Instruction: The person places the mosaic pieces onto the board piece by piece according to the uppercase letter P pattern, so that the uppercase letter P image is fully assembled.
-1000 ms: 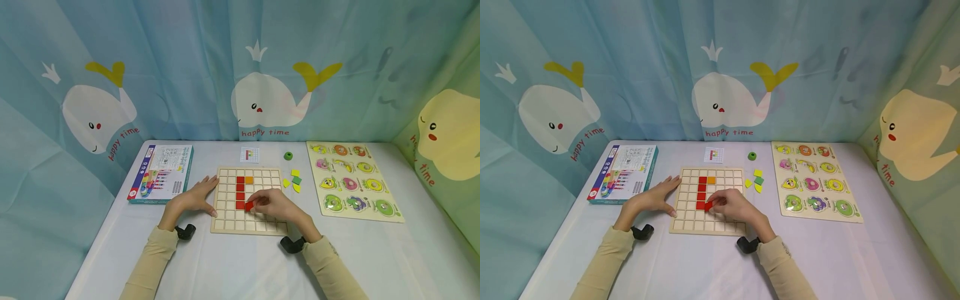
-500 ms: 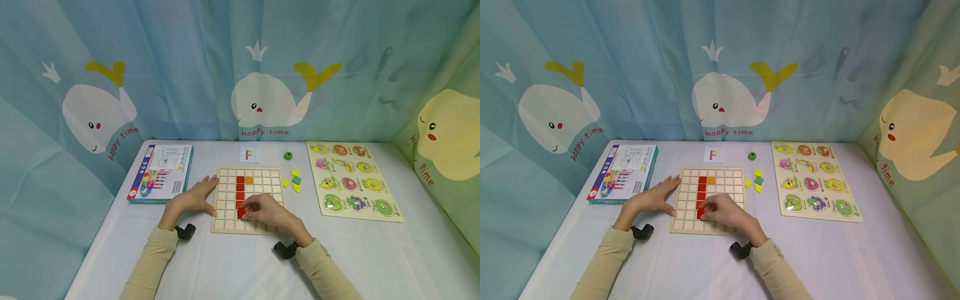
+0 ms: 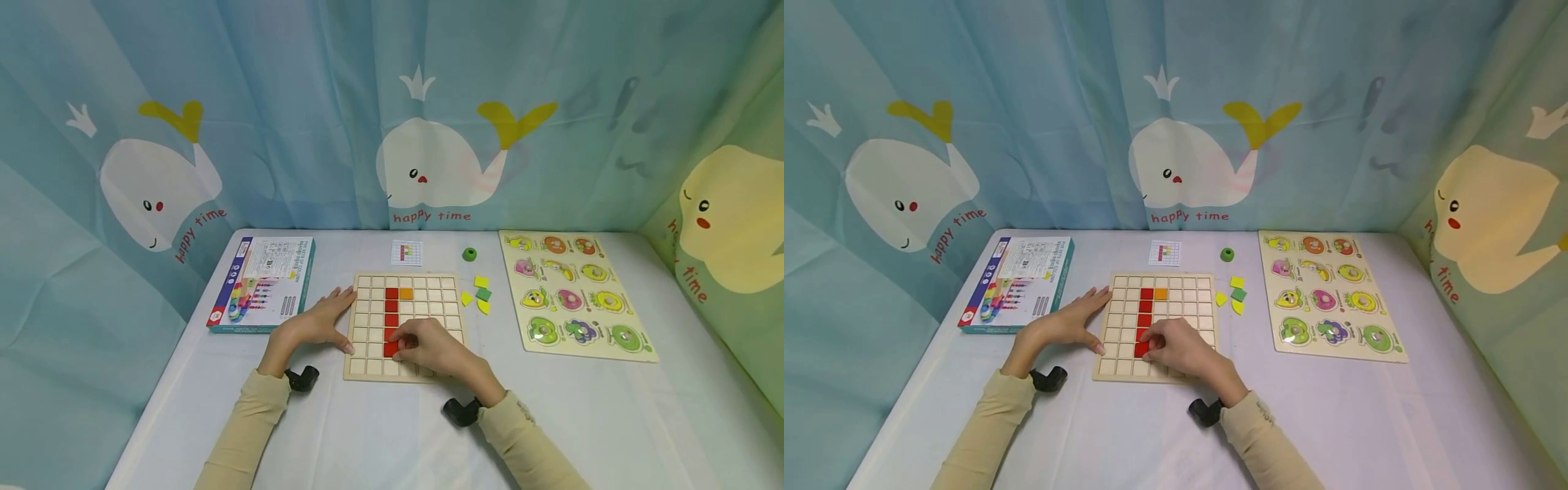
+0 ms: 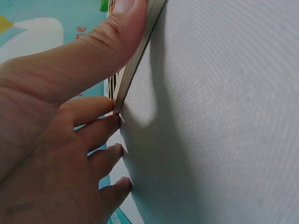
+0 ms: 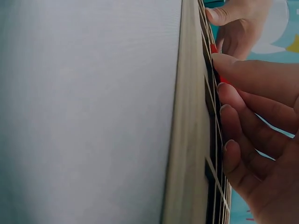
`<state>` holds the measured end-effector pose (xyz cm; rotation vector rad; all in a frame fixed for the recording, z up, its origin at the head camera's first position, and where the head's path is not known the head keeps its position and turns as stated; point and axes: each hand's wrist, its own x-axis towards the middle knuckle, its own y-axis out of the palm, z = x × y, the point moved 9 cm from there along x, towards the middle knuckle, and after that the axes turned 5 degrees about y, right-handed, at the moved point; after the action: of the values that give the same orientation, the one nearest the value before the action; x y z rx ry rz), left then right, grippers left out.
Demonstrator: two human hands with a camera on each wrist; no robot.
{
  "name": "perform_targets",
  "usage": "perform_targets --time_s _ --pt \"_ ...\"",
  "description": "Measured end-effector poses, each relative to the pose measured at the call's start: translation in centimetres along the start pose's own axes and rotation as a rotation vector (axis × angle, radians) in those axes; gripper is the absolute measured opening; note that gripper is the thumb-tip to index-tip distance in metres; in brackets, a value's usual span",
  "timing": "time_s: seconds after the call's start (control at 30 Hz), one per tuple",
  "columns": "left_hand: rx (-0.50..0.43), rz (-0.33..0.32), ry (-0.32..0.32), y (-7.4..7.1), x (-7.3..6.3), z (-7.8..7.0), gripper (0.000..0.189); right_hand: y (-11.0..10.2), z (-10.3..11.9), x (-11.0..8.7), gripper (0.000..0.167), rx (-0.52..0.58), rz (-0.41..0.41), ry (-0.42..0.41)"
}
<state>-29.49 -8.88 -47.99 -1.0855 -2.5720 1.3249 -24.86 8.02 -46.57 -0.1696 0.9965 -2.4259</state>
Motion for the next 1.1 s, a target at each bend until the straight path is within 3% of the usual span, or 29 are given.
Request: perform_targets --time_s 0.23,0.47,0.7,1.1 --pt "0.014 -0.006 0.008 -0.3 0.1 -0.1 0.115 -0.4 0.2 0.1 0.018 -0.032 0.002 -0.028" --pt "0.014 -0.008 0.013 -0.3 0.3 -0.2 0.115 -2.7 -1.0 -0.2 0.015 0.015 -0.042 0.004" --pt "0.009 -0.013 0.013 -0.1 -0.1 -0.2 0.114 -6.0 -3.1 -0.9 0.015 0.012 -0.182 0.038" --pt "0.011 -0.016 0.012 0.0 -0.2 0.0 0.114 -12.1 -9.4 -3.1 0.018 -0.015 -0.441 0.217"
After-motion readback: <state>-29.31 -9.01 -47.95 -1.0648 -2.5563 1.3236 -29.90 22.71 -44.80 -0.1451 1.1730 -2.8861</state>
